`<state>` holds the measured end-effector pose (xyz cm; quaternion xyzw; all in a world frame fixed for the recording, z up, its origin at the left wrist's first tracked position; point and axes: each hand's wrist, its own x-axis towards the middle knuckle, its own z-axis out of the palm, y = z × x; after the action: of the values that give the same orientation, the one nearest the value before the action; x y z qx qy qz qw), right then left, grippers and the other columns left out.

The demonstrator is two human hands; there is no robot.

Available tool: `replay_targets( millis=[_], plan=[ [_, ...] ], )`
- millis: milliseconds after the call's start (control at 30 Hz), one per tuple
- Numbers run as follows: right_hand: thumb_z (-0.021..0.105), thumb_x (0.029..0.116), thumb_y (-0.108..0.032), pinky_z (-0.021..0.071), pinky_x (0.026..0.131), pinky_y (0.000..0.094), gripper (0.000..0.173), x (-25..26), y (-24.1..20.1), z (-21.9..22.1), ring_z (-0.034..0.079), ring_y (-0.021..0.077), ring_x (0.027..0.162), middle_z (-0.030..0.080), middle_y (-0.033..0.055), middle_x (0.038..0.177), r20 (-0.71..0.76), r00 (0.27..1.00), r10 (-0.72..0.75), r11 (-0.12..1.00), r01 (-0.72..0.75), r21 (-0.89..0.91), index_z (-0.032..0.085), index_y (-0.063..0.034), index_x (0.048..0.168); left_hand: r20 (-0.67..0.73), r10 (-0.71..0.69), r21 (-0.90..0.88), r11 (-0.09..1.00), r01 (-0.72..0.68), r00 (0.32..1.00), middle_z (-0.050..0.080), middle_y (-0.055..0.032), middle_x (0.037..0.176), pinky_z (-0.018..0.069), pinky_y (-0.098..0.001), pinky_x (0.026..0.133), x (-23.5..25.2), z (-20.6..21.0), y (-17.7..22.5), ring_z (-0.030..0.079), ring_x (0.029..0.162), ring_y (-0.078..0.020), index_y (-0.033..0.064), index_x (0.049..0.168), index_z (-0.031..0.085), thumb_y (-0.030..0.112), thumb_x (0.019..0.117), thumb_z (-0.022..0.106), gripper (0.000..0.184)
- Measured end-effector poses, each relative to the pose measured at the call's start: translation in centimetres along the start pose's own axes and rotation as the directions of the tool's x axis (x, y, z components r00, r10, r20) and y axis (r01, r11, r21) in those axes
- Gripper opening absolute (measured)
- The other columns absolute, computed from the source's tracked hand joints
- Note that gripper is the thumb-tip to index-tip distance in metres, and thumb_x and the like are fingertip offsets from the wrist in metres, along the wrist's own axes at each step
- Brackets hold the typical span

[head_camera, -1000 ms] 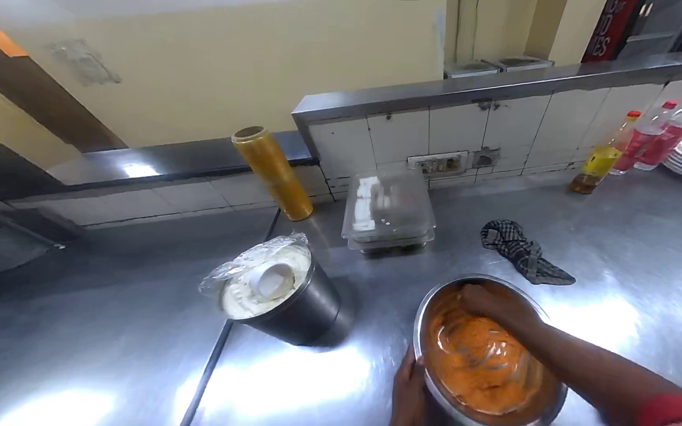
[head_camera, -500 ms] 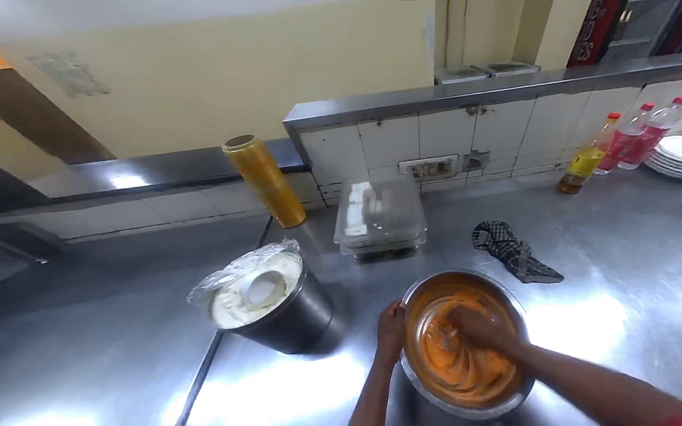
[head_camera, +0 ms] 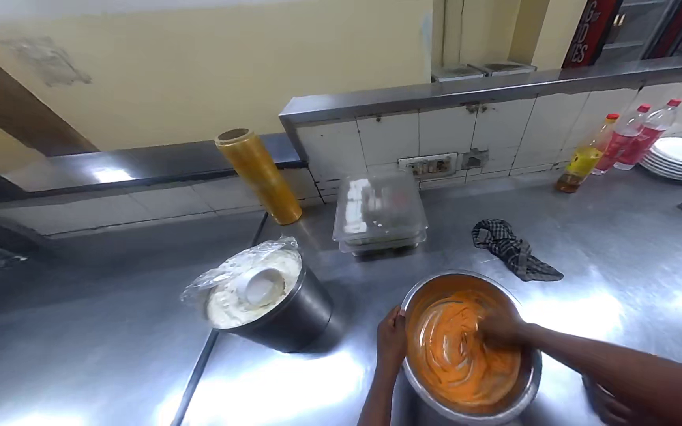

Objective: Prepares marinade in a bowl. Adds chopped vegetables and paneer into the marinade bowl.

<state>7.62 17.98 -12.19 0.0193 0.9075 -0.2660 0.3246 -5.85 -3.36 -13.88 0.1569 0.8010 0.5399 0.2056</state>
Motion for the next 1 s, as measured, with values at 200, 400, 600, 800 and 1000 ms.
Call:
replay_targets(
  millis=[200, 400, 600, 800, 1000],
  plan=[
    [0.057, 0.1042, -0.011, 0.0416, 0.107, 0.0626, 0.036, 0.5, -2.8, 4.2, 0.059, 0.0485, 0.122, 0.062, 0.0346, 0.129, 0.007, 0.989, -0.147, 0.976, 0.144, 0.165, 0.061, 0.0093, 0.134, 0.004, -0.025, 0.051, 0.998, 0.024, 1.000, 0.067, -0.0233, 0.123, 0.0458, -0.0430, 0.105, 0.6, 0.0, 0.2, 0.063, 0.117, -0.0282, -0.0069, 0.131, 0.062, 0.013, 0.1092, 0.044, 0.035],
    [0.059, 0.0994, -0.003, 0.0363, 0.114, 0.0601, 0.044, 3.0, -3.6, 2.7, 0.050, 0.0460, 0.136, 0.053, 0.0308, 0.145, -0.081, 0.995, -0.050, 0.984, 0.063, 0.167, 0.055, 0.0057, 0.142, 0.013, -0.008, 0.076, 0.997, 0.007, 1.000, 0.069, -0.0219, 0.117, 0.0478, -0.0460, 0.102, 1.4, 0.6, 0.3, 0.065, 0.112, -0.0284, -0.0051, 0.127, 0.065, 0.014, 0.1090, 0.043, 0.034],
    [0.060, 0.0996, -0.006, 0.0431, 0.102, 0.0639, 0.032, 0.5, -0.6, -0.6, 0.059, 0.0481, 0.121, 0.063, 0.0326, 0.127, -0.010, 0.997, 0.079, 0.996, -0.078, 0.031, 0.063, 0.0084, 0.128, 0.098, 0.014, 0.073, 0.997, -0.022, 0.995, 0.069, -0.0205, 0.112, 0.0489, -0.0417, 0.097, 2.8, 0.1, 0.3, 0.065, 0.105, -0.0248, -0.0055, 0.126, 0.065, 0.014, 0.1090, 0.045, 0.033],
    [0.058, 0.1010, -0.004, 0.0442, 0.104, 0.0624, 0.028, 1.8, -2.2, 2.3, 0.063, 0.0455, 0.117, 0.067, 0.0300, 0.122, -0.090, 0.983, -0.160, 0.981, 0.169, 0.100, 0.068, 0.0070, 0.124, -0.023, 0.137, 0.190, 0.973, -0.130, 0.990, 0.065, -0.0217, 0.119, 0.0534, -0.0490, 0.092, 6.1, -0.5, 0.9, 0.066, 0.100, -0.0322, -0.0010, 0.127, 0.065, 0.023, 0.1041, 0.059, 0.034],
    [0.050, 0.1009, -0.001, 0.0421, 0.110, 0.0571, 0.034, 0.9, -2.2, 1.8, 0.058, 0.0432, 0.127, 0.062, 0.0285, 0.133, -0.313, 0.935, 0.164, 0.972, -0.099, 0.211, 0.063, 0.0064, 0.131, -0.099, -0.126, -0.194, 0.975, 0.104, 0.987, 0.052, -0.0308, 0.138, 0.0497, -0.0505, 0.099, -5.9, -1.5, -1.6, 0.058, 0.120, -0.0368, -0.0086, 0.149, 0.038, 0.021, 0.1107, 0.037, 0.048]
  ],
)
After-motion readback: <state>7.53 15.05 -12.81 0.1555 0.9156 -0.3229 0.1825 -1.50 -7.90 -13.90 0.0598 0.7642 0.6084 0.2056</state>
